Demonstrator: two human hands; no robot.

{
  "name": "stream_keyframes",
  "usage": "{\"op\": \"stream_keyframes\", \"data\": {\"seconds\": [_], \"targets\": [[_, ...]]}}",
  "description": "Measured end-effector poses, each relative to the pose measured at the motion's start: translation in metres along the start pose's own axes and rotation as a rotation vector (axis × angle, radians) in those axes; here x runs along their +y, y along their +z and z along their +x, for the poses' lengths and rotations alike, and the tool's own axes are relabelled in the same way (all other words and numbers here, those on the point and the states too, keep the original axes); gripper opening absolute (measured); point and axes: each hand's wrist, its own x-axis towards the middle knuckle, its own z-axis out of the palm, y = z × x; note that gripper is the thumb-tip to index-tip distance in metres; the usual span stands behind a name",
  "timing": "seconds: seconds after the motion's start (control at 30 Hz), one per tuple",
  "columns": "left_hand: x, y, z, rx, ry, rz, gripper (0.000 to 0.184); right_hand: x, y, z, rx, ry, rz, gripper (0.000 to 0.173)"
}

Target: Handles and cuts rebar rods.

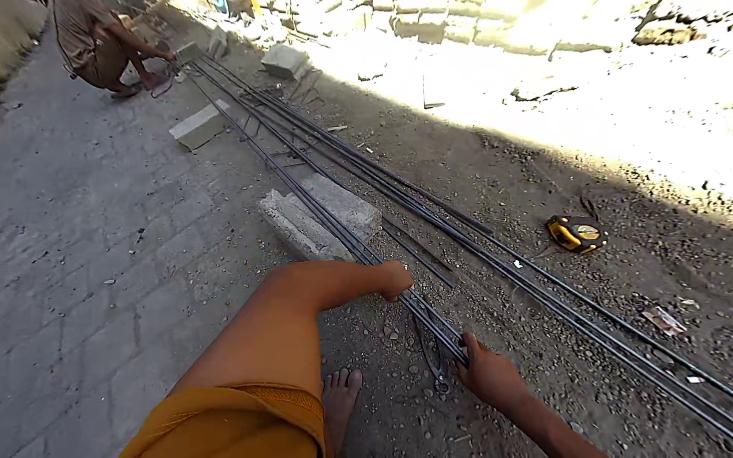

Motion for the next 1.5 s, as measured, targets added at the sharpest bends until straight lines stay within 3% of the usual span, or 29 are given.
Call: {"op": "stream_keyframes", "data": {"seconds": [0.53, 1.5], "targets": [[0.0032, 0.0013, 0.0023, -0.013, -0.034, -0.005, 0.053, -0.0013, 0.0000, 0.0001, -0.010, -0.003, -0.006, 0.050], [0.0019, 0.0033, 0.0029, 0.001, -0.017, -0.029, 0.053, -0.0011, -0.0012, -0.0003, -0.016, 0.006, 0.005, 0.052]]}}
